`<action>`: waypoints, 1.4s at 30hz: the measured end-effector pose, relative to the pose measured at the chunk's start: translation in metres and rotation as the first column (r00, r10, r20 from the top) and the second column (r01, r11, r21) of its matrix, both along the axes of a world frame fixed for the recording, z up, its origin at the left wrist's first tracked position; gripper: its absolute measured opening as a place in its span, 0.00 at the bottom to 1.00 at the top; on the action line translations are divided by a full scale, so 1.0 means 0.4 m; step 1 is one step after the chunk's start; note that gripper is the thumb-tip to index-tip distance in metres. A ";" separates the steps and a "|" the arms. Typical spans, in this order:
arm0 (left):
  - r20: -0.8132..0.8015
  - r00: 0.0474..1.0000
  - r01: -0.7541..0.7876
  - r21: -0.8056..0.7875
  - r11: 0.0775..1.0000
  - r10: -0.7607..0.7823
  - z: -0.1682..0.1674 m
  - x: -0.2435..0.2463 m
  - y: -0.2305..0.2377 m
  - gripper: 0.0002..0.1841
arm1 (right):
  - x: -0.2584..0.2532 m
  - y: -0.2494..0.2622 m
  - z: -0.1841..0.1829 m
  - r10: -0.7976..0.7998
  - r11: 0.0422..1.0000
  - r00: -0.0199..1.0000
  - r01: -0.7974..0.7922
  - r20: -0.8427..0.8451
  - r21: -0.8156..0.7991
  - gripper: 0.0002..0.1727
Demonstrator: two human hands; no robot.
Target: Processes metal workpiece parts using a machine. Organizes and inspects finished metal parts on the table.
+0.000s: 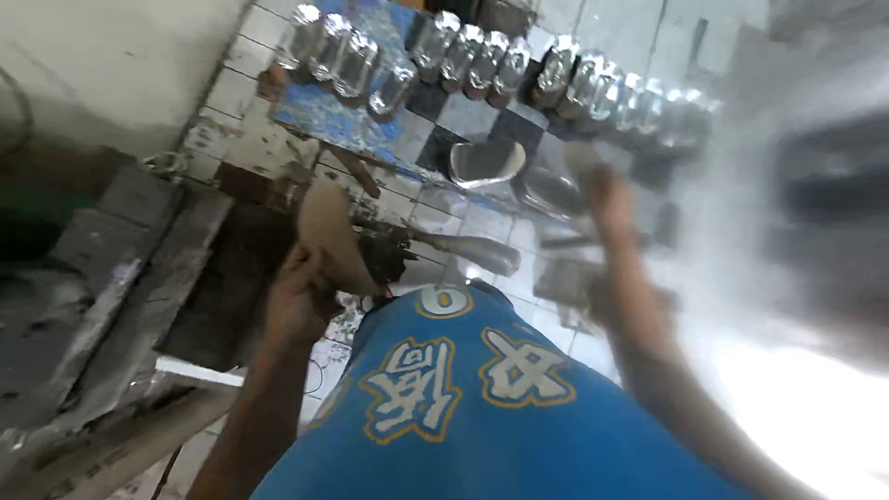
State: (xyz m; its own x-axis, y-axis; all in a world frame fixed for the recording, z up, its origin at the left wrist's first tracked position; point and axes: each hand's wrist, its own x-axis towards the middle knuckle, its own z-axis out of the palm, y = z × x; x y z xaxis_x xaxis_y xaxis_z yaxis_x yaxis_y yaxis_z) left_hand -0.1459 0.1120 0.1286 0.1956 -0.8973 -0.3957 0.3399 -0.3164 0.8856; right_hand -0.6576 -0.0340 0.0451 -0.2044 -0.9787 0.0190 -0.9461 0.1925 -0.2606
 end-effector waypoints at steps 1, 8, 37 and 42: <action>-0.003 1.000 -0.001 0.029 1.000 0.001 -0.015 -0.031 -0.005 0.14 | -0.008 0.007 -0.022 -0.041 0.999 0.999 0.042 -0.027 0.019 0.29; 0.030 0.968 0.250 -0.006 0.968 -0.250 0.010 -0.333 -0.048 0.17 | 0.028 0.093 0.171 0.324 0.901 0.797 -0.424 0.509 0.089 0.19; -0.119 0.974 0.142 -0.333 0.932 -0.191 0.006 0.098 -0.089 0.18 | 0.801 0.196 0.289 0.196 0.961 0.242 -0.241 0.950 -0.136 0.10; -0.028 0.987 0.142 -0.327 0.934 -0.159 0.043 0.054 -0.107 0.24 | 0.879 0.195 0.325 0.227 0.936 0.157 -0.306 0.961 -0.171 0.10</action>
